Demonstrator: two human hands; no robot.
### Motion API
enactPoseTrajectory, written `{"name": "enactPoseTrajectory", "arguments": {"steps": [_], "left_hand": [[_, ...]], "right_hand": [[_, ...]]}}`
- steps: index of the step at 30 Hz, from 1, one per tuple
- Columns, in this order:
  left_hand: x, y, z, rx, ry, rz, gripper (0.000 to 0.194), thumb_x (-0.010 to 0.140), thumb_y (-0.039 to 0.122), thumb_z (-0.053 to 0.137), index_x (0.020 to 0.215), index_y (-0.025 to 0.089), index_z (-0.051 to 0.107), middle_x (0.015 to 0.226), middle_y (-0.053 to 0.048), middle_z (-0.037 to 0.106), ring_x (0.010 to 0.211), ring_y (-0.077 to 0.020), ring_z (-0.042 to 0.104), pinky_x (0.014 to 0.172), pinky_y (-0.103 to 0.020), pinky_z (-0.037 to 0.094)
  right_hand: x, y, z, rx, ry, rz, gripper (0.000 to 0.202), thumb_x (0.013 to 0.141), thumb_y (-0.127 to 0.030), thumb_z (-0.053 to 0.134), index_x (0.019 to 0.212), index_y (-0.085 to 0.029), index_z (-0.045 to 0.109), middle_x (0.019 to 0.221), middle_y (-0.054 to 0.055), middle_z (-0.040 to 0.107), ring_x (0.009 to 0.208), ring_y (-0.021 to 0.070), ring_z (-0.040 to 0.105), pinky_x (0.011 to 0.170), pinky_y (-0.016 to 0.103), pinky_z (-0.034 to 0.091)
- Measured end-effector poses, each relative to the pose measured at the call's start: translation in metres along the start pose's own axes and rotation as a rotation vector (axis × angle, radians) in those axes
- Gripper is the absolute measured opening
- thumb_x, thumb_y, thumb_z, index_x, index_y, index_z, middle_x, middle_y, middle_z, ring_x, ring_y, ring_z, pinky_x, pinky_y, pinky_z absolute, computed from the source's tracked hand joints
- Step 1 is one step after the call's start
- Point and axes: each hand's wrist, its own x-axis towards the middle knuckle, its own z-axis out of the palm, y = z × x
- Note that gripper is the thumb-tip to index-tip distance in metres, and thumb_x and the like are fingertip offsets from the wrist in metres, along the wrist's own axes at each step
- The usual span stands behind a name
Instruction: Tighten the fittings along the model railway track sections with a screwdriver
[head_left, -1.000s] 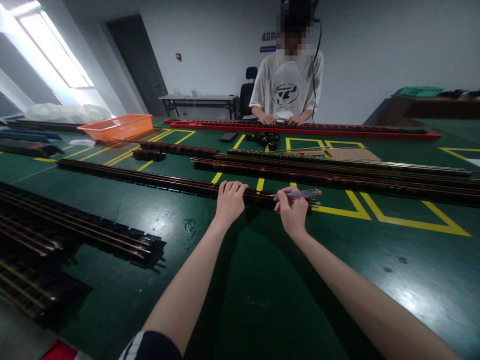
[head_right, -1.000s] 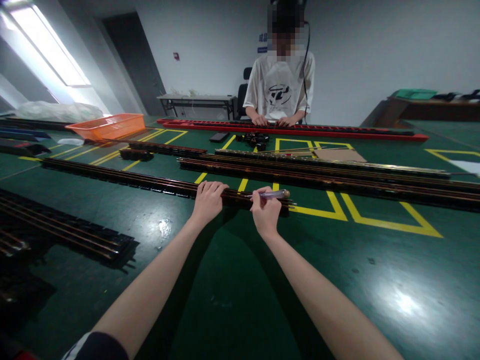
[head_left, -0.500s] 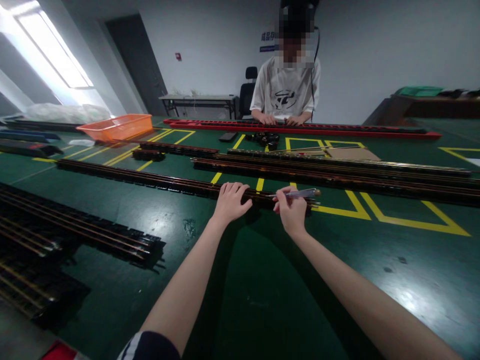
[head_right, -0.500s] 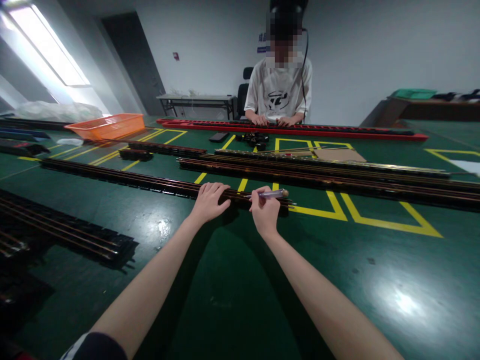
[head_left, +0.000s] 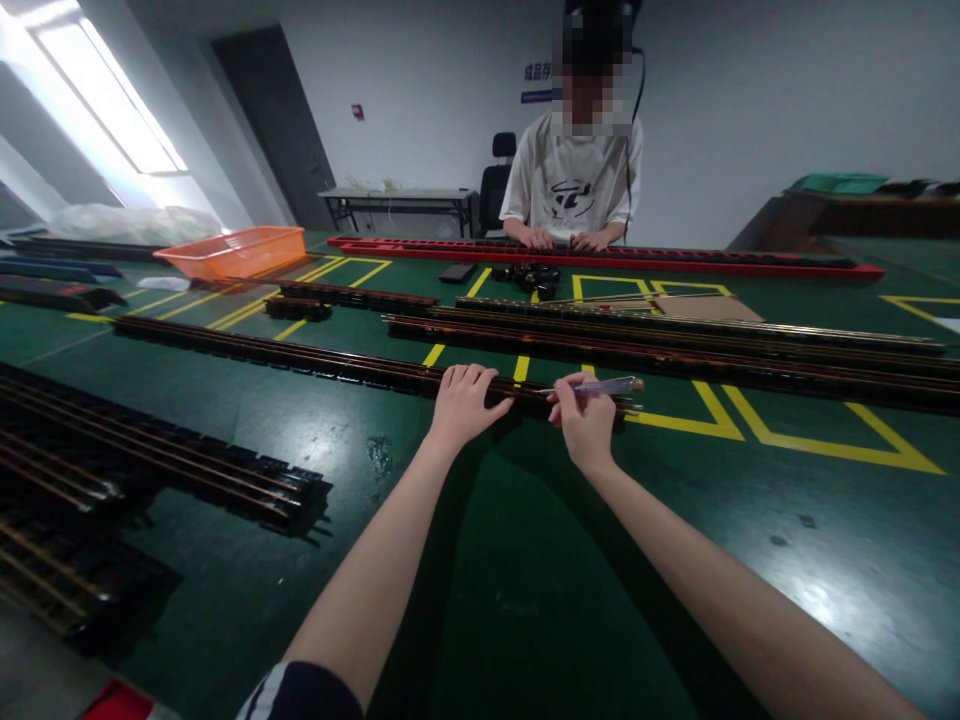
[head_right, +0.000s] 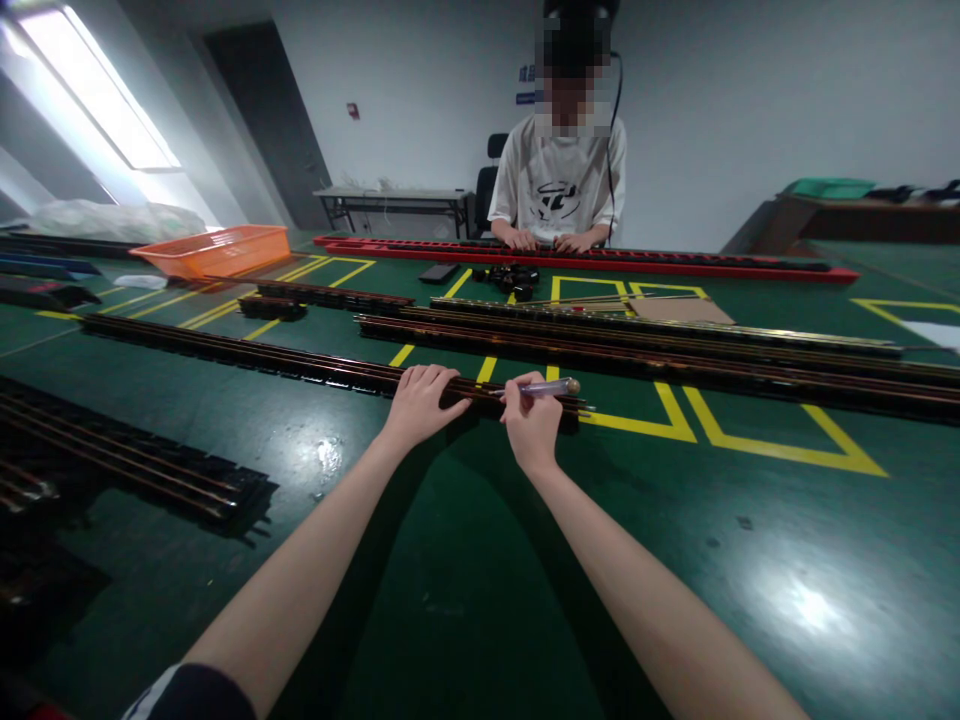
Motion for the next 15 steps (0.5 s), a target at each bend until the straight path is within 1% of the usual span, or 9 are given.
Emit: {"name": "enactPoseTrajectory", "arguments": {"steps": [9, 15], "left_hand": [[-0.0009, 0.0021, -0.0001, 0.013, 0.036, 0.025, 0.043, 0.088, 0.046, 0.052, 0.118, 0.016, 0.062, 0.118, -0.01, 0.066, 0.114, -0.0282, 0.055, 0.109, -0.048, 0.035], [0.0001, 0.0019, 0.0004, 0.013, 0.059, 0.034, 0.04, 0.087, 0.042, 0.053, 0.117, 0.017, 0.063, 0.118, -0.009, 0.066, 0.114, -0.0273, 0.056, 0.113, -0.047, 0.032]], "right_hand": [[-0.0003, -0.0007, 0.0004, -0.008, -0.009, -0.029, 0.02, 0.083, -0.038, 0.056, 0.075, -0.019, 0.052, 0.062, 0.0, 0.061, 0.044, 0.0121, 0.054, 0.042, 0.025, 0.043], [-0.0004, -0.0022, 0.0013, -0.036, 0.004, -0.04, 0.02, 0.083, -0.036, 0.054, 0.074, -0.02, 0.051, 0.06, 0.0, 0.061, 0.041, 0.0118, 0.053, 0.043, 0.026, 0.043]]}}
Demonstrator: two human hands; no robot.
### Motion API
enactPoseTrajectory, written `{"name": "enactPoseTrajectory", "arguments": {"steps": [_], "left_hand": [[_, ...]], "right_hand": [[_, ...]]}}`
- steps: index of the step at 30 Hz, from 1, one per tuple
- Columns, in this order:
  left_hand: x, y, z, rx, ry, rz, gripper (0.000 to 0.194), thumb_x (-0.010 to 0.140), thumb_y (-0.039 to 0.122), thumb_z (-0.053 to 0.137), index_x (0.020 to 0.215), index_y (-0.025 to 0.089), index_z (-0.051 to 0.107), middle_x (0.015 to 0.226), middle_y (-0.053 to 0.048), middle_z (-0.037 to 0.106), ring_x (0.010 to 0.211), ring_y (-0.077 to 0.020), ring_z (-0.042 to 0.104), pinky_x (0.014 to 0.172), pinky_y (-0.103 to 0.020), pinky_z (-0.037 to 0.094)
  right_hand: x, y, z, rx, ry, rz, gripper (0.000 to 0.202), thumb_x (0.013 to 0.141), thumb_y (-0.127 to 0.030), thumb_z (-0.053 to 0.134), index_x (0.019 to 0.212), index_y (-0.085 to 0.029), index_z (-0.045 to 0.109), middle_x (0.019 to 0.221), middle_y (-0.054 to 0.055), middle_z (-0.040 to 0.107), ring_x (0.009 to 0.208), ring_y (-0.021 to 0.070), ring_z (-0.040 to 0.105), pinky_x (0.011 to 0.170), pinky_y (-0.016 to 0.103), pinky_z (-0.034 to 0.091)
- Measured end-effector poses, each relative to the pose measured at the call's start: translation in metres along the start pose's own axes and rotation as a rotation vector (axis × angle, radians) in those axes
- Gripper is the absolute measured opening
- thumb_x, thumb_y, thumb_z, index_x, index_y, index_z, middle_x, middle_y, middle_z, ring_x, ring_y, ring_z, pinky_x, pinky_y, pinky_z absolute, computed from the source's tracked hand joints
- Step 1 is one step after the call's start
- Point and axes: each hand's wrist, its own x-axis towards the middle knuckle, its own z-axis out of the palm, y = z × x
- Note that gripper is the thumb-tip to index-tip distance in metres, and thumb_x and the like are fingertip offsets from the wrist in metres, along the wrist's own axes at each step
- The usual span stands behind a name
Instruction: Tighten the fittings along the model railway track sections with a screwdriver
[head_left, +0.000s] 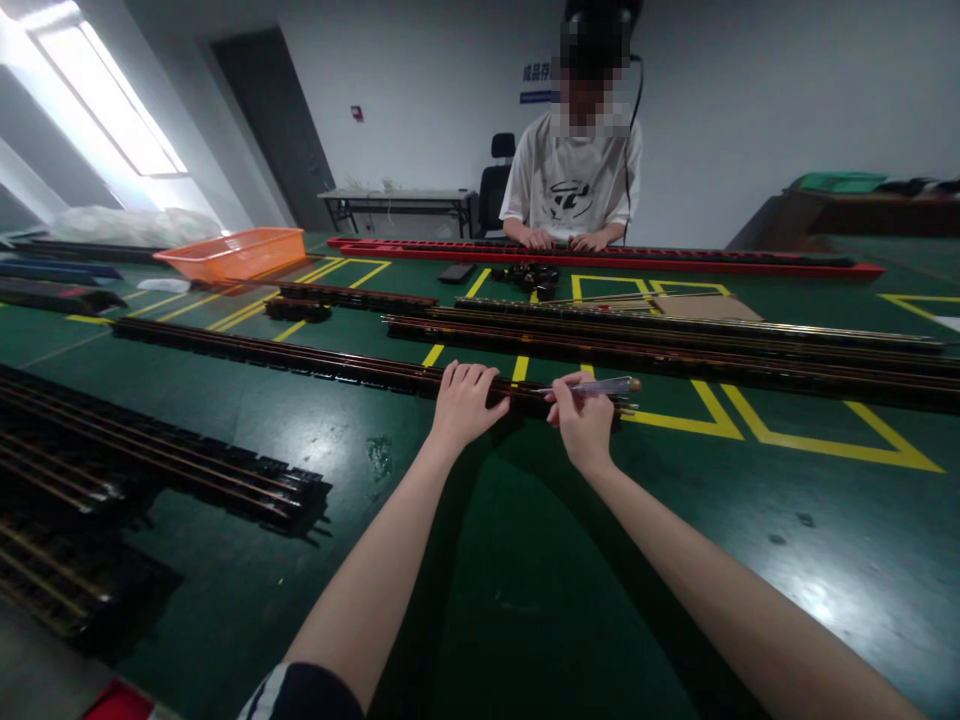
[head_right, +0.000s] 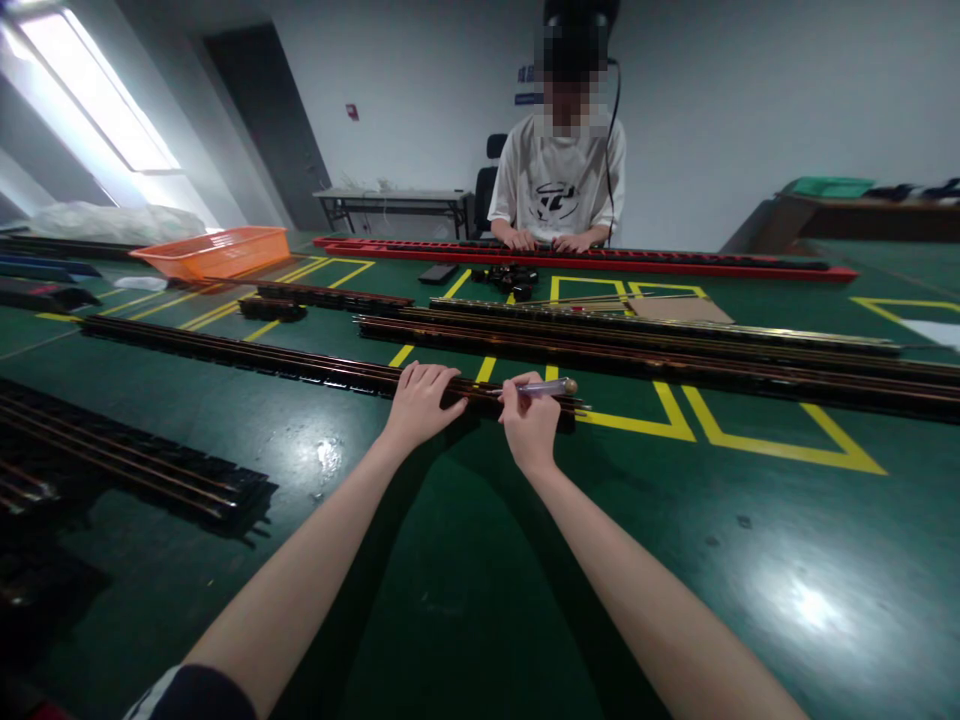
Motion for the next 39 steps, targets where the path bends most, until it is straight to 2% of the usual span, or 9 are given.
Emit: {"name": "enactPoseTrajectory", "arguments": {"steps": [22, 32, 39], "left_hand": [[-0.0009, 0.0, -0.0019, -0.018, -0.015, -0.011, 0.035, 0.087, 0.036, 0.052, 0.117, 0.02, 0.062, 0.118, -0.008, 0.066, 0.115, -0.0266, 0.055, 0.114, -0.048, 0.029], [-0.0003, 0.0016, -0.0029, -0.002, -0.024, -0.006, 0.035, 0.087, 0.032, 0.051, 0.116, 0.018, 0.063, 0.115, -0.008, 0.067, 0.112, -0.0261, 0.056, 0.114, -0.046, 0.028], [-0.0006, 0.0003, -0.0015, -0.001, -0.004, 0.0, 0.033, 0.087, 0.032, 0.05, 0.115, 0.02, 0.063, 0.115, -0.007, 0.067, 0.112, -0.0258, 0.056, 0.114, -0.047, 0.028]], "right_hand": [[-0.0003, -0.0003, -0.0005, 0.036, 0.0, 0.017, 0.024, 0.083, -0.042, 0.056, 0.075, -0.02, 0.051, 0.062, 0.0, 0.061, 0.043, 0.0114, 0.053, 0.042, 0.025, 0.044], [0.0001, 0.0016, -0.0003, 0.006, 0.008, 0.02, 0.02, 0.083, -0.038, 0.055, 0.075, -0.02, 0.051, 0.061, 0.0, 0.061, 0.043, 0.0115, 0.053, 0.043, 0.025, 0.043], [-0.0003, 0.0003, -0.0011, 0.013, -0.045, 0.03, 0.021, 0.084, -0.039, 0.054, 0.075, -0.02, 0.051, 0.064, 0.001, 0.062, 0.045, 0.0119, 0.054, 0.043, 0.025, 0.044]]}}
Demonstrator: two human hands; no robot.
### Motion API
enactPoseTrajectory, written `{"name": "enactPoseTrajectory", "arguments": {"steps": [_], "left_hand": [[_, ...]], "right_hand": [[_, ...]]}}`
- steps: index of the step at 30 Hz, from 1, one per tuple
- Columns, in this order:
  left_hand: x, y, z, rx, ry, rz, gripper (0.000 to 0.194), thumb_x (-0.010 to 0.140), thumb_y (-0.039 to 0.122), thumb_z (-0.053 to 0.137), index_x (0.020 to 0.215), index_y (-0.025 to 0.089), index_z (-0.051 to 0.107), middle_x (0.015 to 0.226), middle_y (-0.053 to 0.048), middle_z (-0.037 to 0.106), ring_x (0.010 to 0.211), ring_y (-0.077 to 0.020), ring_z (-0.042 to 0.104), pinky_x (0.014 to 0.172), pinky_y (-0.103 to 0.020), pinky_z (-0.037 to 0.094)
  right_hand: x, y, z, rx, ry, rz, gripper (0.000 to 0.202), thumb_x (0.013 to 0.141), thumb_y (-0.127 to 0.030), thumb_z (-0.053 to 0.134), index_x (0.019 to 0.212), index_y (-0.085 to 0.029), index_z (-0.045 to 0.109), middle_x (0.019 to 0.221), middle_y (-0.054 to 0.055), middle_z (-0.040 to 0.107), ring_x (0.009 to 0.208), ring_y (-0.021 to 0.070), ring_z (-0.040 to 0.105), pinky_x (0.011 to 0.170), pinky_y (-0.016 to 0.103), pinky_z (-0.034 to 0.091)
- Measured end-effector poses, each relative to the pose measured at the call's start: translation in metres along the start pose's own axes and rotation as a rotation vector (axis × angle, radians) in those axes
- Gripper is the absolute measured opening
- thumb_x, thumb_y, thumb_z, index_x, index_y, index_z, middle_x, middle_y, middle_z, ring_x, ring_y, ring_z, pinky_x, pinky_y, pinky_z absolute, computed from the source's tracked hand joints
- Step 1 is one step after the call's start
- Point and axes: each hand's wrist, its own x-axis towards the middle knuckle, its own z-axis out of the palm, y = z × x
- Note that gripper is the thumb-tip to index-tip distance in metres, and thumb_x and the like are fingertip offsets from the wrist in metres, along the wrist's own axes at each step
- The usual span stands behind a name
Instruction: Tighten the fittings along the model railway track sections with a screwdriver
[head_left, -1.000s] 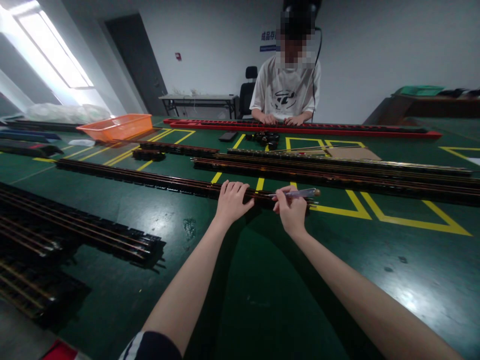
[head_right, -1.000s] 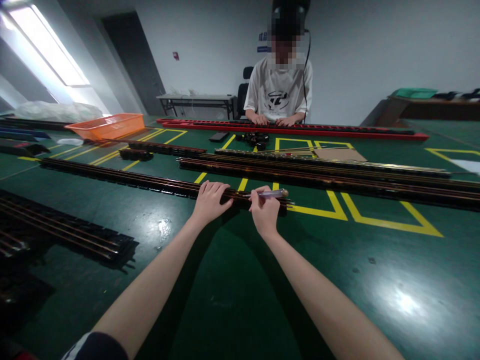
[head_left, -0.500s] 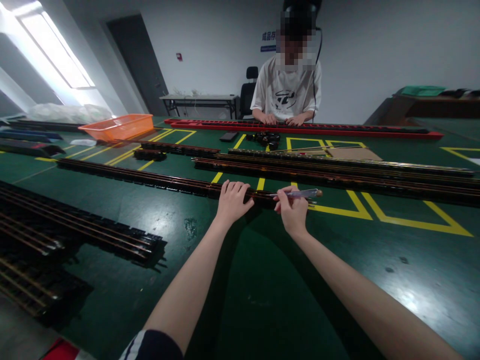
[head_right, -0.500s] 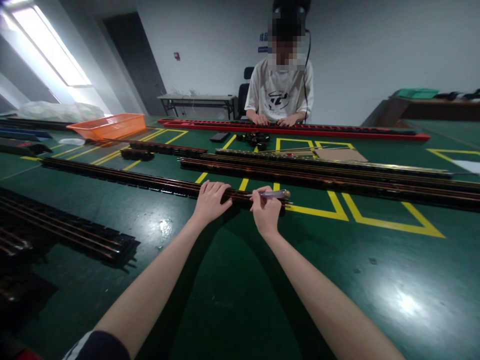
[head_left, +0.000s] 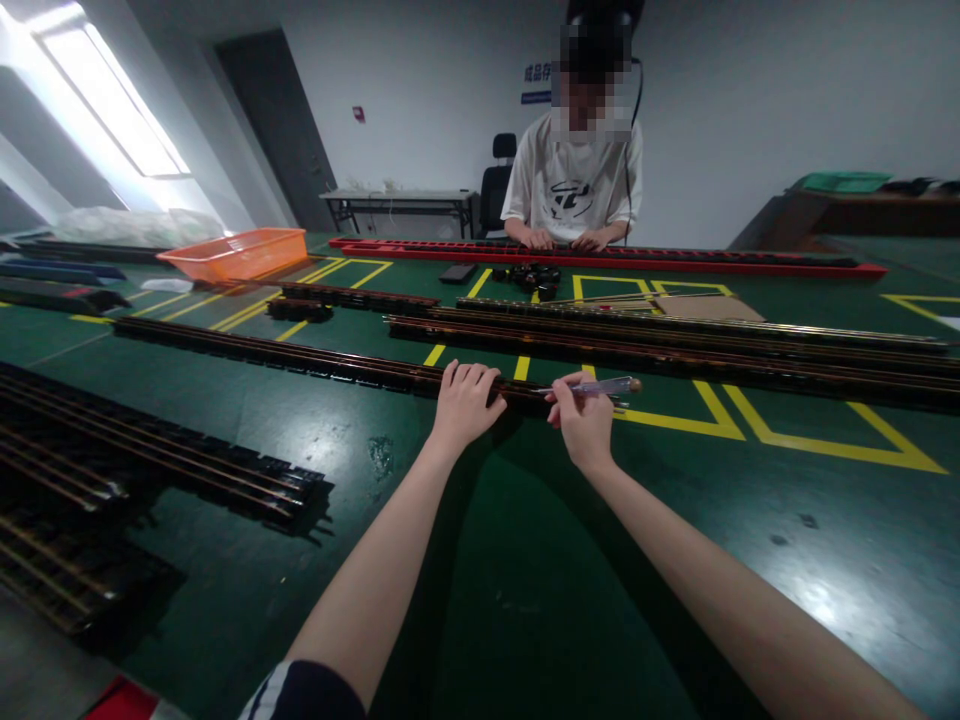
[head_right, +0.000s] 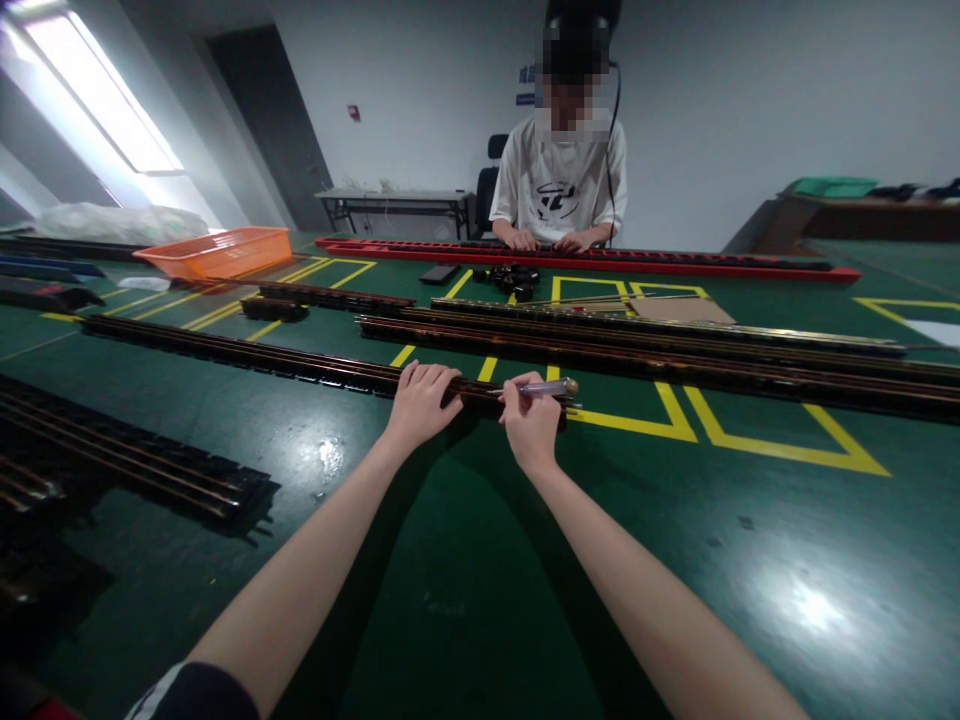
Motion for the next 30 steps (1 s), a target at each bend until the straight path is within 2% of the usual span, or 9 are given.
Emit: {"name": "enactPoseTrajectory", "arguments": {"steps": [30], "left_hand": [[-0.0013, -0.0018, 0.0023, 0.006, 0.027, -0.021, 0.032, 0.087, 0.03, 0.049, 0.114, 0.019, 0.063, 0.114, -0.007, 0.068, 0.112, -0.0256, 0.057, 0.114, -0.047, 0.028]], "right_hand": [[0.0, 0.0009, 0.0001, 0.0, -0.02, 0.0, 0.023, 0.084, -0.041, 0.055, 0.077, -0.02, 0.053, 0.065, 0.001, 0.062, 0.046, 0.0122, 0.055, 0.044, 0.026, 0.044]]}}
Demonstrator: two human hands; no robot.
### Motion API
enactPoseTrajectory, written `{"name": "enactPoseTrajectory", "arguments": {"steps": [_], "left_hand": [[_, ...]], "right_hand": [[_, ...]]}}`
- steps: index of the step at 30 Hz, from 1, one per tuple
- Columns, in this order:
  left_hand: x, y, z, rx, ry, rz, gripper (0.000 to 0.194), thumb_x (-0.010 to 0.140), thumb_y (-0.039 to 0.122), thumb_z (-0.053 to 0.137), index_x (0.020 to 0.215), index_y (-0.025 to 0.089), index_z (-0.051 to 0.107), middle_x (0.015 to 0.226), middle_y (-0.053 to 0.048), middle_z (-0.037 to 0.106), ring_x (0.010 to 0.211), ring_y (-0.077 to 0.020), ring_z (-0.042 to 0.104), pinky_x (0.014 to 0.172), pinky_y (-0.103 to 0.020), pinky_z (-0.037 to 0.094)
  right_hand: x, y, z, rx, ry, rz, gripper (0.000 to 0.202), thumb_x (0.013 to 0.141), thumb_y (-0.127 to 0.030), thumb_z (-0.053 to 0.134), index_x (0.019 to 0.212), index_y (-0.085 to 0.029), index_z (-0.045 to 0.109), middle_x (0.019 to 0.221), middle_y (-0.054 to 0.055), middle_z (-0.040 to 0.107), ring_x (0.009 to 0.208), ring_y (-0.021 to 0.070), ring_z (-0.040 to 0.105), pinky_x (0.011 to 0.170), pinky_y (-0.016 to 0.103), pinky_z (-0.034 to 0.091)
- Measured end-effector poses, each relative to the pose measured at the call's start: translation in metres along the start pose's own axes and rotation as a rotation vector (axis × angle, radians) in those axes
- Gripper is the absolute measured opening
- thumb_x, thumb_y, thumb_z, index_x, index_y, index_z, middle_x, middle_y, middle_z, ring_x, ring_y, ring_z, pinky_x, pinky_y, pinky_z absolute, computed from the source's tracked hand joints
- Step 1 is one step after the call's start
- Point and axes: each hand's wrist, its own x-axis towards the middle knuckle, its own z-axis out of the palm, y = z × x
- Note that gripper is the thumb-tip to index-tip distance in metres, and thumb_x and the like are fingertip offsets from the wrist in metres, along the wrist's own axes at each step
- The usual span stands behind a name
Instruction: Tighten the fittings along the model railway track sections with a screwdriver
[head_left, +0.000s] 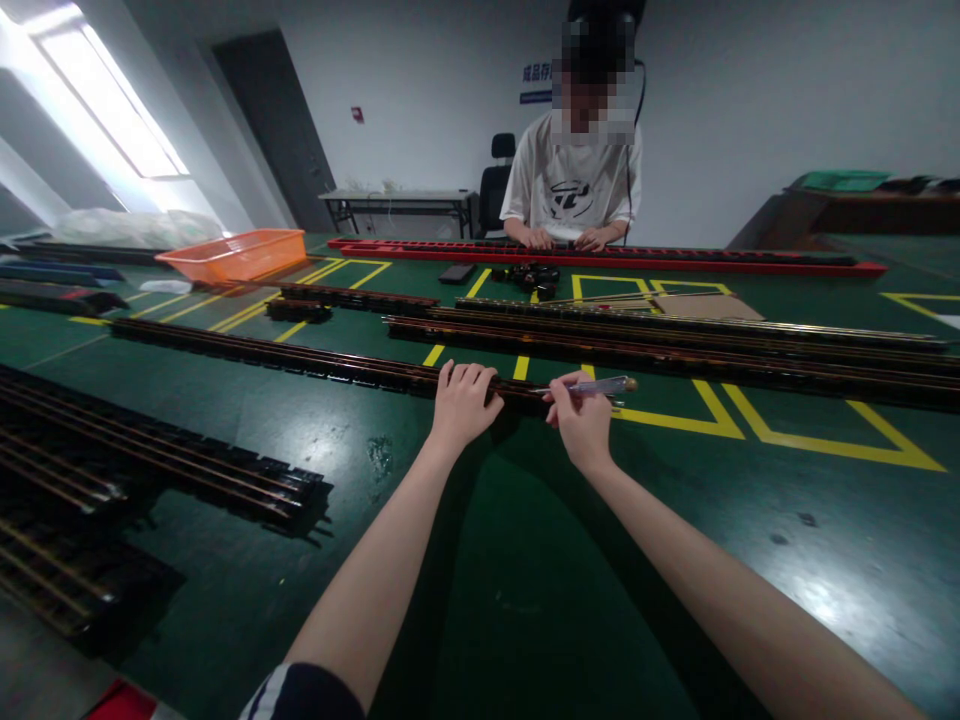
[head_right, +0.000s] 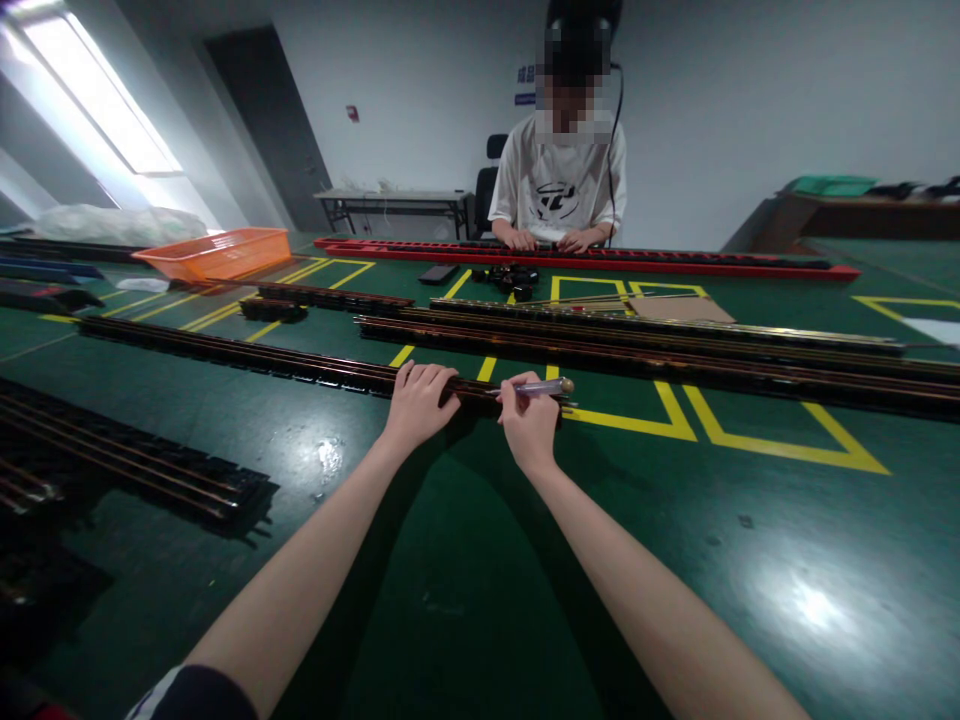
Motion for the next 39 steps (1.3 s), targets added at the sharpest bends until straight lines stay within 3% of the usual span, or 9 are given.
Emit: {"name": "enactPoseTrajectory", "arguments": {"steps": [21, 39], "left_hand": [[0.0002, 0.0002, 0.0003, 0.014, 0.003, 0.002, 0.03, 0.087, 0.03, 0.051, 0.111, 0.019, 0.064, 0.113, -0.007, 0.069, 0.109, -0.0258, 0.058, 0.111, -0.047, 0.03], [0.0, -0.0007, 0.001, 0.022, 0.04, 0.02, 0.028, 0.087, 0.021, 0.048, 0.11, 0.021, 0.065, 0.109, -0.006, 0.069, 0.106, -0.0252, 0.059, 0.11, -0.047, 0.03]], "right_hand": [[0.0009, 0.002, 0.001, -0.011, 0.018, -0.01, 0.021, 0.083, -0.038, 0.055, 0.075, -0.019, 0.052, 0.063, 0.001, 0.062, 0.043, 0.0117, 0.053, 0.044, 0.025, 0.044], [0.0007, 0.0039, 0.0001, -0.035, 0.008, -0.022, 0.029, 0.085, -0.048, 0.054, 0.076, -0.02, 0.053, 0.064, 0.002, 0.062, 0.047, 0.0142, 0.055, 0.045, 0.029, 0.046]]}}
